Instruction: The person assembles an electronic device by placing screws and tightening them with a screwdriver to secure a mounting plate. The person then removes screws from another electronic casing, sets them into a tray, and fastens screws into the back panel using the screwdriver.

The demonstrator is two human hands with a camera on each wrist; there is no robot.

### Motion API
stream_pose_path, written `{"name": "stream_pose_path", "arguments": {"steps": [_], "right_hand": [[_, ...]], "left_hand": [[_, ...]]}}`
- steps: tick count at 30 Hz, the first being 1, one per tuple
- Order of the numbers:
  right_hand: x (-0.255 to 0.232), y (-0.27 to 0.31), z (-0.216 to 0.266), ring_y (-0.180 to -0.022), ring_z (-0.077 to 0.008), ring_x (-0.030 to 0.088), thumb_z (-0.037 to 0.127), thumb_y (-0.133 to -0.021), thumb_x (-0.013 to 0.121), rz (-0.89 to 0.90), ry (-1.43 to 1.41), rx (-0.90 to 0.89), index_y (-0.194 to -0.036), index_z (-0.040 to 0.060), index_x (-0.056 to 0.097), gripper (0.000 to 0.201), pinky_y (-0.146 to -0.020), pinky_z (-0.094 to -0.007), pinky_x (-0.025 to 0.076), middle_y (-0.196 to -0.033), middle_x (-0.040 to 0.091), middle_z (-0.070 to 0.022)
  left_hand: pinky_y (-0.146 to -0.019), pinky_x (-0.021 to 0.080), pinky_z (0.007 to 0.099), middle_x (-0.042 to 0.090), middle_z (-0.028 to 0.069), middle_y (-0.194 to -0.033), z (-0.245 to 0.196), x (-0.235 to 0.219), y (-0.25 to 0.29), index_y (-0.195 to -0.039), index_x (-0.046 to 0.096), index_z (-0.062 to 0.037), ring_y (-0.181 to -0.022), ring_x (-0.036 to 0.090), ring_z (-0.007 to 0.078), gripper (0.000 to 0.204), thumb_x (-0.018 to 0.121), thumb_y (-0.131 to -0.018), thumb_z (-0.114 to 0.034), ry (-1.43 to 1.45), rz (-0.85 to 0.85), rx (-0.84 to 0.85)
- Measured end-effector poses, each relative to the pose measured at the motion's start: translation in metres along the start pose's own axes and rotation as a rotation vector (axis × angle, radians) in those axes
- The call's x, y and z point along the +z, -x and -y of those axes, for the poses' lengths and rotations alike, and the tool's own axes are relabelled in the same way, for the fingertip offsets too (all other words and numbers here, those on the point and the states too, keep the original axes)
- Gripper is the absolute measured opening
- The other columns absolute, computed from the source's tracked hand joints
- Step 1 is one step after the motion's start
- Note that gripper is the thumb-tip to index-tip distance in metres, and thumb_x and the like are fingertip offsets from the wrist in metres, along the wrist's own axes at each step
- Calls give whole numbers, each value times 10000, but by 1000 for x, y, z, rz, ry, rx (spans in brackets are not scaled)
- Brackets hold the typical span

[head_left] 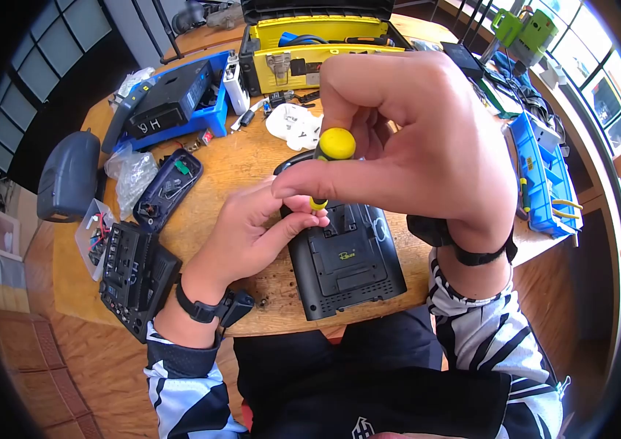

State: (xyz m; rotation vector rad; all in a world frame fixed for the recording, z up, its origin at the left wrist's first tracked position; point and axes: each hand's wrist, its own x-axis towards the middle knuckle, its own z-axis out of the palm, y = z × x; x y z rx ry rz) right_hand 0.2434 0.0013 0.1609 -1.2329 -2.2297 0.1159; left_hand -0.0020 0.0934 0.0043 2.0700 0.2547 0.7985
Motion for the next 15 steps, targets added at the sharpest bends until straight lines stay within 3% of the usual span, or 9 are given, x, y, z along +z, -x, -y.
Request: {"name": "stream_pose_path", "arguments": {"steps": [3,5,6,10,12,15], "right_hand": [[5,0,-2,-767,-152,745,142,-867,1012,-60,-10,-17,-1151,-13,842,366,-648,-276,589,-988,824,-93],[5,1,-10,-793,-154,770,132,-887,1003,-177,-193,-296,-1149,-15,842,340,-659,-274,599,-1015,837,-94],[6,2,-12,-793,-154,770,132,-887,1003,-173,-194,-297,-1149,-15,842,340,-659,-274,599,-1015,837,-94],[11,5,-13,-802,-125,758,84,-885,997,-124,-221,-151,-1121,-15,838,301,-653,-257,581,-994,825,-79],[14,3,-10,-721,-78,668,149,-841,1049,-163,-212,-77,-973,7,800,316,-603,-235,504,-862,755,-26],[15,1,-3,-662,-49,571,217,-797,1089,-149,-187,12,-843,37,724,409,-574,-234,437,-760,667,21]], "left_hand": [[-919,596,385,859,89,-1053,-9,-1,-5,-1090,771,-12,-997,795,259,67,808,-1049,-50,-49,8,85],[-959,589,395,861,79,-1048,-16,0,-3,-1088,780,-11,-1024,786,268,54,802,-1048,-41,-8,-12,-29],[-959,589,395,861,79,-1048,-15,0,-3,-1088,780,-11,-1024,786,268,54,802,-1048,-41,-6,-16,-30],[-987,581,409,853,94,-1058,-8,-3,-2,-1108,786,-6,-1039,769,278,127,849,-1000,-28,-7,21,30],[-989,579,413,847,100,-1068,-10,0,-2,-1111,789,-4,-1034,763,282,165,877,-975,-35,-25,11,67],[-967,583,402,832,95,-1060,-15,9,-3,-1088,807,-13,-1021,760,283,211,931,-926,-65,136,-134,22]]}}
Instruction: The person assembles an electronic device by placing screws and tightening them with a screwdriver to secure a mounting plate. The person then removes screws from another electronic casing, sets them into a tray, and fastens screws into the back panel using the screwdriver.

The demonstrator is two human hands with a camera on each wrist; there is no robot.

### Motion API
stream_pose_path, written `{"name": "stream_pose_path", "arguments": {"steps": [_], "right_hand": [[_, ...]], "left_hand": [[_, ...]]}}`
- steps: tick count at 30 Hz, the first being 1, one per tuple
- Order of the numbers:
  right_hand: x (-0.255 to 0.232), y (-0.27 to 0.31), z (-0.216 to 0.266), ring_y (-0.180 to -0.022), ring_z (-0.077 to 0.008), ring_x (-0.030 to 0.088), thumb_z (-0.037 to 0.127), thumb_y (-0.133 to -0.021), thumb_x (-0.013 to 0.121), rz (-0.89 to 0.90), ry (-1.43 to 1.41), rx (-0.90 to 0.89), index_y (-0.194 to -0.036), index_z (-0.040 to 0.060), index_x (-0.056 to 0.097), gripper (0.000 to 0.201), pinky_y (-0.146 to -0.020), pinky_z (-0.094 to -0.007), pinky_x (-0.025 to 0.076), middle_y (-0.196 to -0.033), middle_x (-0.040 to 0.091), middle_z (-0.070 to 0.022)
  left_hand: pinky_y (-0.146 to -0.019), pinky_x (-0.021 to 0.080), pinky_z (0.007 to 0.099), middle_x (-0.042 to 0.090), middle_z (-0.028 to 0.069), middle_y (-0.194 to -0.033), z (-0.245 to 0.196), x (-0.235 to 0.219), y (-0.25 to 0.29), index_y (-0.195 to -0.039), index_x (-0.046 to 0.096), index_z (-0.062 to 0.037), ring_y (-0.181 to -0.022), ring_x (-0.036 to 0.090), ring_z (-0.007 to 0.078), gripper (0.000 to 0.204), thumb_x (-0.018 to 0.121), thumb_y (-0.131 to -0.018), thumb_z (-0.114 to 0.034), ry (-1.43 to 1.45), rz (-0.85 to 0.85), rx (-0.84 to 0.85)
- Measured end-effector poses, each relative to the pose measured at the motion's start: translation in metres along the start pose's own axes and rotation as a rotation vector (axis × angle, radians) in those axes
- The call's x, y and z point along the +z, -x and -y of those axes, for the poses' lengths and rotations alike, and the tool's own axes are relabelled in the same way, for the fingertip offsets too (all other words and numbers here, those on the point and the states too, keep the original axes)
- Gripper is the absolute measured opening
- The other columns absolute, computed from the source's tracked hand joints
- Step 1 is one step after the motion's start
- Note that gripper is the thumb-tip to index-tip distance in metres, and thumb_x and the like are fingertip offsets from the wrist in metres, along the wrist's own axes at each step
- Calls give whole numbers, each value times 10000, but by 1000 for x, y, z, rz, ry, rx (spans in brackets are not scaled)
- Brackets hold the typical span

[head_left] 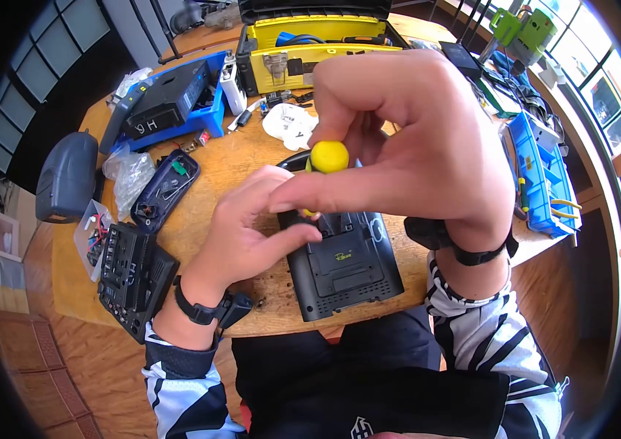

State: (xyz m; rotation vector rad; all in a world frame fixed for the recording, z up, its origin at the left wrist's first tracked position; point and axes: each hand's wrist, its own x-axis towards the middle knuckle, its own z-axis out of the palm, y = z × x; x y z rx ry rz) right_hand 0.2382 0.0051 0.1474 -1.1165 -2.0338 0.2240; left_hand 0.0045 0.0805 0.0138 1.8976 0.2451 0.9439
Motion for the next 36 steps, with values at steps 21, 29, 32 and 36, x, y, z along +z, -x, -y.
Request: {"name": "stream_pose_path", "arguments": {"steps": [21,29,32,36], "right_hand": [[21,-6,-7,-730,-194,750,137,-856,1011,-93,7,-262,-941,44,852,203,-660,-312,580,-815,774,-55],[7,-1,-9,-918,-188,812,46,-941,909,82,-97,-190,-1297,-34,829,374,-760,-311,641,-1206,858,-139],[8,-2,-3,-810,-160,749,127,-872,1005,58,-55,-99,-1129,-17,820,348,-712,-294,606,-1029,819,-84],[3,-3,4,-749,-151,700,229,-776,1089,91,15,-36,-998,21,780,433,-678,-281,569,-916,760,-47]], "left_hand": [[-894,566,406,806,98,-1027,13,-9,4,-1072,803,-18,-974,720,289,242,960,-910,-105,-107,-7,6],[-862,558,393,772,91,-1004,1,-14,1,-998,800,-21,-934,693,270,76,868,-991,-53,-187,84,3],[-878,565,386,771,91,-1014,-6,-9,-1,-997,790,-19,-956,707,271,118,886,-986,-87,-131,69,-18],[-899,567,376,771,92,-1023,-16,-11,-3,-1011,799,-26,-981,724,274,147,901,-979,-128,-353,72,61]]}}
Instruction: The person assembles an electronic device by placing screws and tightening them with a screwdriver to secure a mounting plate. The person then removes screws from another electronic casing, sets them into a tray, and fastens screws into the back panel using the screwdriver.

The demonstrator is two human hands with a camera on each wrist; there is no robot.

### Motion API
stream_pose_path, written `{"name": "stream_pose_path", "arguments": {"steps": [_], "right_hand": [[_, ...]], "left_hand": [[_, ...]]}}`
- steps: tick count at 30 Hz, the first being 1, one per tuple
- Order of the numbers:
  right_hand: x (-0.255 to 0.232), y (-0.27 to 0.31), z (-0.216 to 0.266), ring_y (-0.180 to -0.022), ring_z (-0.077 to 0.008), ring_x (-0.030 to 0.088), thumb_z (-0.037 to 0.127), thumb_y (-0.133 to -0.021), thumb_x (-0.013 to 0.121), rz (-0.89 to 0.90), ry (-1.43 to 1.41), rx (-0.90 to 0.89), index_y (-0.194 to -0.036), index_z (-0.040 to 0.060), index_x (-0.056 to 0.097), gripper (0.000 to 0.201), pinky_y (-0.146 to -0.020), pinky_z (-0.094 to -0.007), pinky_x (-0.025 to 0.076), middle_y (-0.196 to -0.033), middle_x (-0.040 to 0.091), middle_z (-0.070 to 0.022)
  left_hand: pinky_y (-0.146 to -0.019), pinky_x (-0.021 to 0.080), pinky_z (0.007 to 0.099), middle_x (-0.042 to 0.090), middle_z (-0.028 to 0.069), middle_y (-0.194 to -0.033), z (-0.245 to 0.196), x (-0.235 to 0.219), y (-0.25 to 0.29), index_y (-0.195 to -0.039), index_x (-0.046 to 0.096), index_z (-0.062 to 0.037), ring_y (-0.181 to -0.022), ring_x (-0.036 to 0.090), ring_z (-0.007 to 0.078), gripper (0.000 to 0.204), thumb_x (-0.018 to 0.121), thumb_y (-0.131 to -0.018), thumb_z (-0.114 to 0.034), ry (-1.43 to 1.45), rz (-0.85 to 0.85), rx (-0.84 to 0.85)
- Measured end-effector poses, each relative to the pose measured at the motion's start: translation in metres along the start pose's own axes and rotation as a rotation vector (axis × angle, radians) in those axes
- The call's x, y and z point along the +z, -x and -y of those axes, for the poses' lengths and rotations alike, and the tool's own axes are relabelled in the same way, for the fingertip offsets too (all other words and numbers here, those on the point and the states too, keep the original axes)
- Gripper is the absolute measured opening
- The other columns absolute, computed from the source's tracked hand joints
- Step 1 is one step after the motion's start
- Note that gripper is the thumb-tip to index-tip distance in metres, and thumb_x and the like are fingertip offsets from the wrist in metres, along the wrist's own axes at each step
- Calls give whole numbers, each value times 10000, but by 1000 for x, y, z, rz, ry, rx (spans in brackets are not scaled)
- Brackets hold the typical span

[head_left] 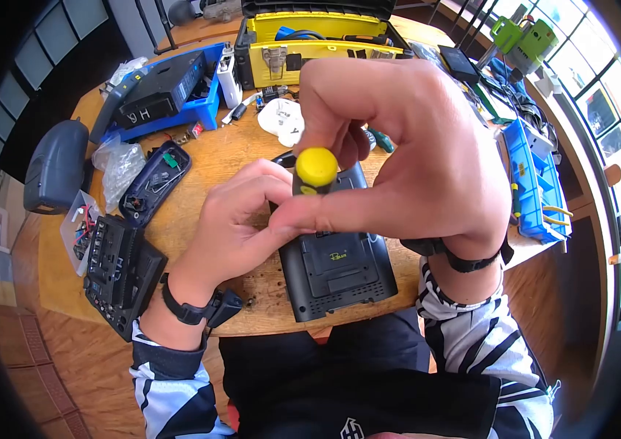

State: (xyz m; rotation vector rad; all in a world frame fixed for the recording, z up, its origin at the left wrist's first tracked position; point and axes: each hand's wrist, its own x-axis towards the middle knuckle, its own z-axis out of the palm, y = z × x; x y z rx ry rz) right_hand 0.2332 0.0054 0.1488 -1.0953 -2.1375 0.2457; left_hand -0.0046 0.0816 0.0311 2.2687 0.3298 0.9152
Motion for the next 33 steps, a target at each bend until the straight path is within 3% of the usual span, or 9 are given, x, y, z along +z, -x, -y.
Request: {"name": "stream_pose_path", "arguments": {"steps": [4,6,11,17,19,24,26,29,33], "right_hand": [[0,-1,3,-795,-180,742,223,-789,1074,33,113,40,-1048,14,799,432,-708,-286,582,-967,792,-73],[6,-3,-5,-851,-200,783,137,-865,1003,-134,-68,-225,-1116,-13,816,347,-730,-297,600,-1024,818,-100],[3,3,-14,-884,-215,801,34,-924,920,-28,-149,-102,-1213,-39,832,311,-787,-308,627,-1058,829,-118],[-6,0,-7,-769,-160,705,127,-838,1032,-15,6,-116,-994,-20,761,346,-699,-297,557,-928,763,-76],[-8,3,-1,-753,-156,673,154,-805,1062,33,10,38,-917,-9,698,414,-676,-298,519,-888,732,-61],[0,2,-6,-846,-185,755,159,-859,1024,4,-13,-11,-1067,-28,778,372,-750,-304,604,-998,788,-95],[-3,5,-16,-976,-218,825,91,-940,941,-16,-162,-146,-1171,-46,801,303,-877,-326,670,-1109,823,-134],[-3,4,-19,-1079,-237,843,24,-1002,857,69,-251,-75,-1245,-64,785,268,-976,-353,682,-1175,834,-162],[-5,2,-10,-1087,-227,841,1,-1020,835,156,-329,-33,-1313,-67,749,312,-1004,-359,681,-1179,835,-169]], "left_hand": [[-945,562,393,778,93,-1028,11,3,4,-1029,813,-33,-1002,740,276,155,895,-980,-154,51,-31,-10],[-959,561,401,786,92,-1036,8,3,2,-1039,823,-38,-1011,744,274,128,880,-991,-143,87,-47,-12],[-1006,547,405,807,84,-1057,10,3,-1,-1071,858,-60,-1035,747,271,60,811,-1034,-68,165,45,40],[-908,570,368,788,85,-1018,-3,8,-2,-994,817,-51,-982,753,260,123,923,-947,-94,163,-96,-70],[-862,570,351,780,89,-1005,8,7,0,-982,788,-46,-950,748,253,194,960,-907,-92,152,-93,-2],[-856,554,360,782,73,-988,7,4,2,-992,772,-56,-956,735,255,176,934,-926,-69,13,-55,8],[-870,550,372,784,69,-984,9,7,2,-994,773,-58,-963,735,256,164,924,-932,-60,77,-61,-7],[-897,542,393,789,68,-978,10,7,2,-990,775,-64,-964,736,263,141,906,-942,-46,137,-66,-13],[-924,531,408,800,78,-982,9,1,2,-983,787,-76,-940,738,287,109,883,-951,-37,88,-3,21]]}}
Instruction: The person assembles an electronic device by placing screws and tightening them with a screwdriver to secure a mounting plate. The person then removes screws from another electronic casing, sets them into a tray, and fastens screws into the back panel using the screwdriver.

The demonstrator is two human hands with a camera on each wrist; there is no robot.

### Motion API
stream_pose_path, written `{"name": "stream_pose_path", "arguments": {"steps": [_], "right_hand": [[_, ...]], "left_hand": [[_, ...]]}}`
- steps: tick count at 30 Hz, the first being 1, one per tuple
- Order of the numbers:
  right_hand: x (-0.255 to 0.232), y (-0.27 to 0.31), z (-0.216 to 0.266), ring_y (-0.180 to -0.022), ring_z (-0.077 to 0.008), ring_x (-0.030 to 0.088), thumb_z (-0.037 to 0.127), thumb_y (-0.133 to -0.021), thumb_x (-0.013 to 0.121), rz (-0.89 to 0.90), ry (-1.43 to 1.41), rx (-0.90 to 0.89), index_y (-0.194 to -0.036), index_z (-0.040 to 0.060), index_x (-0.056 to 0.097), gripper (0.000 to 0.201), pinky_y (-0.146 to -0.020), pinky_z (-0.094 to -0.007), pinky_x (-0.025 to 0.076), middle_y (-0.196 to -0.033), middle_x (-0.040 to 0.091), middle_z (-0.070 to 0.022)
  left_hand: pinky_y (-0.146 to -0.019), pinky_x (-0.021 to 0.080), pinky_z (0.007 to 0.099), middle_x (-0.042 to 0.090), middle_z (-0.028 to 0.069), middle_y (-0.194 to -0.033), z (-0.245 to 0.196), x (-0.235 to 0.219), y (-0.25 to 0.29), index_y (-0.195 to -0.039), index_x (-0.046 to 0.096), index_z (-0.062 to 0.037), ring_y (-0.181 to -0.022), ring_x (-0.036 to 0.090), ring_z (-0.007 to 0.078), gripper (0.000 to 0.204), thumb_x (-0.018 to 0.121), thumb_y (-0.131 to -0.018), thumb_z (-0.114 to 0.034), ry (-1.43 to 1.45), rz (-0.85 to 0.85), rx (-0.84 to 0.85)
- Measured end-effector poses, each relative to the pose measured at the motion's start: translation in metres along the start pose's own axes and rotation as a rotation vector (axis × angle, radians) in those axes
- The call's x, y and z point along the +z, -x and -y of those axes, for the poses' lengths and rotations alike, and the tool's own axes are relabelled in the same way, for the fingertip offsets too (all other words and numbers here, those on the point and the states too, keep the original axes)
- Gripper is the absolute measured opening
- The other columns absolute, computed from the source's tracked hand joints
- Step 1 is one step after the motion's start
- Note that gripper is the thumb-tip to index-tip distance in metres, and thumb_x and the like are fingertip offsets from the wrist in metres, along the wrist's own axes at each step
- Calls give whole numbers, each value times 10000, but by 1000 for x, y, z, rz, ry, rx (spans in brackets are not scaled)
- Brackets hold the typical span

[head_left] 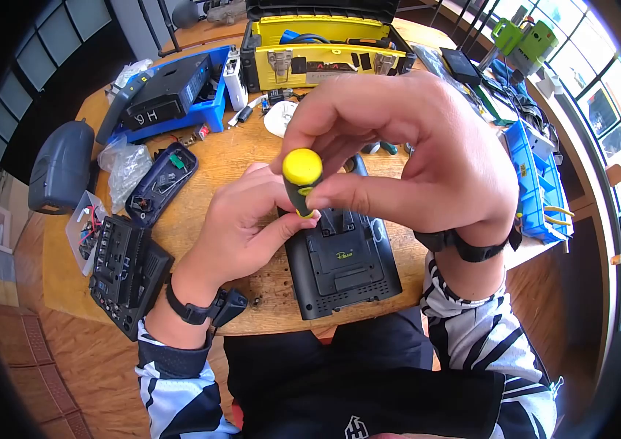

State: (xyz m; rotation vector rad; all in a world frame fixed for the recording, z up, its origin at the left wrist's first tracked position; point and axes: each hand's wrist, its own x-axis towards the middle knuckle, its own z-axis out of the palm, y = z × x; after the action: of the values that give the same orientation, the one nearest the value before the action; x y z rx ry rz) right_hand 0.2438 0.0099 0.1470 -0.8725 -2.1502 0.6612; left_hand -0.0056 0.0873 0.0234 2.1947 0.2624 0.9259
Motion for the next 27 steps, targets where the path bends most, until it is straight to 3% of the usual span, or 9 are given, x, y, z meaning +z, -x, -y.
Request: {"name": "stream_pose_path", "arguments": {"steps": [4,6,8,11,15,17,23,27], "right_hand": [[-2,3,11,-1073,-223,843,29,-1023,846,25,97,41,-1391,-51,713,399,-963,-368,690,-1149,832,-161],[1,2,11,-1069,-228,844,28,-1016,852,26,125,75,-1405,-46,708,421,-950,-369,691,-1146,833,-155],[7,0,4,-1047,-242,841,30,-994,871,-121,186,-123,-1350,-46,745,385,-926,-357,684,-1149,836,-139],[1,-1,-2,-1040,-257,834,32,-982,878,4,131,-211,-1274,-47,786,317,-918,-341,672,-1155,835,-136],[3,2,4,-1000,-225,831,56,-974,900,-29,103,-67,-1182,-35,808,245,-882,-328,664,-1097,830,-127],[4,0,5,-904,-185,826,109,-950,945,-102,193,45,-1158,-20,799,285,-826,-308,664,-1017,822,-99],[5,1,-2,-789,-140,809,192,-929,985,-190,286,-2,-1118,-12,793,338,-740,-276,652,-920,804,-64],[0,5,5,-806,-123,802,139,-937,971,-270,290,-23,-1134,-6,807,295,-754,-278,654,-933,817,-60]], "left_hand": [[-925,532,402,806,77,-979,-9,-7,-4,-989,803,-79,-934,744,298,96,883,-948,-43,-98,41,59],[-941,534,403,806,82,-980,-10,-6,-2,-1002,815,-76,-947,753,304,93,881,-946,-41,-66,34,-14],[-947,535,403,806,84,-982,-8,-3,-4,-995,814,-73,-950,755,306,88,880,-946,-43,-47,17,-4],[-954,538,407,809,86,-981,-5,-2,-1,-994,818,-70,-946,761,306,79,876,-949,-42,-35,2,17],[-957,543,419,825,79,-979,0,-3,3,-1024,837,-64,-932,774,295,68,867,-964,-51,-66,34,-13],[-960,544,420,829,80,-980,1,1,0,-1034,841,-60,-933,777,293,67,864,-970,-59,-3,14,-15],[-939,551,408,825,95,-1016,2,3,0,-1058,822,-38,-962,781,273,101,868,-983,-87,31,9,-39],[-847,558,385,783,133,-1033,-21,2,-1,-1073,766,-17,-909,743,274,190,899,-949,-72,-153,-225,-29]]}}
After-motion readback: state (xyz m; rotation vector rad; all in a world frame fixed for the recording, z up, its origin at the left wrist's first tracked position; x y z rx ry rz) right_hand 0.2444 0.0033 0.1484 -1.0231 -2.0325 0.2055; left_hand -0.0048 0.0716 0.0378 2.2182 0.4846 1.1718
